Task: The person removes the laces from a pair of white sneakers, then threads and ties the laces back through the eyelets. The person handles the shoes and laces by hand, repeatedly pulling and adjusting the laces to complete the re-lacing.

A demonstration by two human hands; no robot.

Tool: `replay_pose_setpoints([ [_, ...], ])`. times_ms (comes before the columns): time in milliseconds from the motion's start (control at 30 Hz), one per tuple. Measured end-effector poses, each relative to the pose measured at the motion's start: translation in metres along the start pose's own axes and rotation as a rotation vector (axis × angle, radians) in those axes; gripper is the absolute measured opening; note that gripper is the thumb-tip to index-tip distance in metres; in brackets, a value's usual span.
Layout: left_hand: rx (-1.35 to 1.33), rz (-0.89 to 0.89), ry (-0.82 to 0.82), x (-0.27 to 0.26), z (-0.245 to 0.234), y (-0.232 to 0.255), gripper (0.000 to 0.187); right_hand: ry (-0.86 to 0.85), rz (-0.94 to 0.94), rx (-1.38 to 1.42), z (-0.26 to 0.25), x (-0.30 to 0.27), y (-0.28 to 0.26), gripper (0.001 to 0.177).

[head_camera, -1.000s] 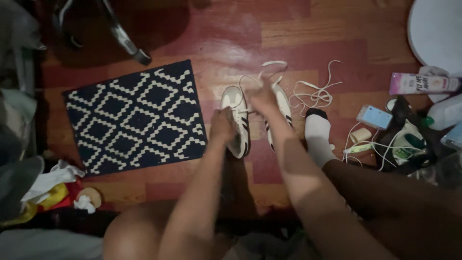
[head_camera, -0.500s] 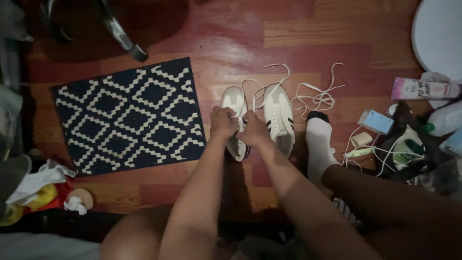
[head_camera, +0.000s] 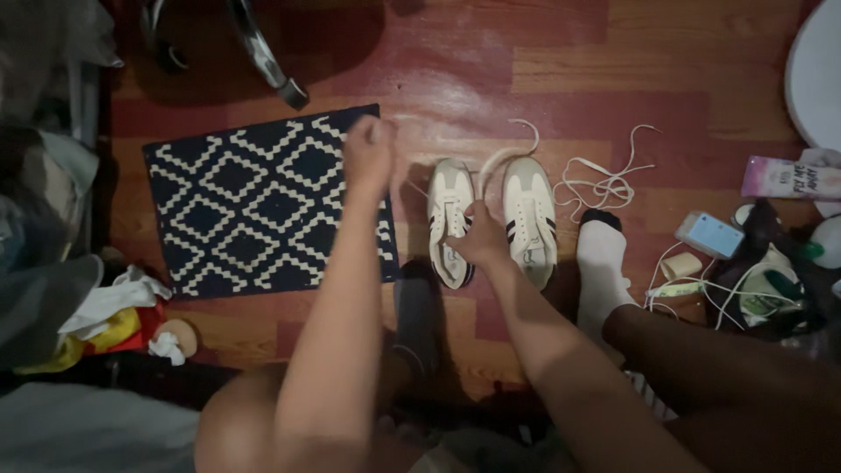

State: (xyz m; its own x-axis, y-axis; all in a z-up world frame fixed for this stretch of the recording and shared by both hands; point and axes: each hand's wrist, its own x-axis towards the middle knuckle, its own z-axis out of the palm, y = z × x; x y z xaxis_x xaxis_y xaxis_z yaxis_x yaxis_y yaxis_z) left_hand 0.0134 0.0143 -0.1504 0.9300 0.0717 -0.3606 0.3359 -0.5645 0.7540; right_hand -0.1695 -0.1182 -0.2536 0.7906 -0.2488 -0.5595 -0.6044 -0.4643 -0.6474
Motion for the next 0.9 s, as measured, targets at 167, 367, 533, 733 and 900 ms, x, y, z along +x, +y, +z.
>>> replay_pose_setpoints([
  [167, 0.261, -0.022, 0.19, -0.006, -0.052, -0.009, 0.029, -0.021, 0.065, -0.017, -0.002, 0.0, -0.006, 0.074],
  [367, 0.743, -0.174, -0.137, 0.0, -0.062, -0.041, 0.045, -0.057, 0.126, 0.011, 0.001, 0.003, -0.004, 0.076],
  [533, 0.973, 0.106, -0.316, -0.041, -0.021, -0.072, 0.053, 0.003, 0.056, 0.035, 0.002, 0.026, 0.012, 0.044],
  [733, 0.781, 0.123, -0.606, -0.123, 0.044, -0.101, 0.063, 0.103, -0.078, 0.171, 0.007, 0.054, 0.032, 0.017],
  [900, 0.877, 0.079, -0.706, -0.127, 0.051, -0.098, 0.087, 0.11, -0.208, 0.106, 0.01, 0.05, 0.014, 0.02],
])
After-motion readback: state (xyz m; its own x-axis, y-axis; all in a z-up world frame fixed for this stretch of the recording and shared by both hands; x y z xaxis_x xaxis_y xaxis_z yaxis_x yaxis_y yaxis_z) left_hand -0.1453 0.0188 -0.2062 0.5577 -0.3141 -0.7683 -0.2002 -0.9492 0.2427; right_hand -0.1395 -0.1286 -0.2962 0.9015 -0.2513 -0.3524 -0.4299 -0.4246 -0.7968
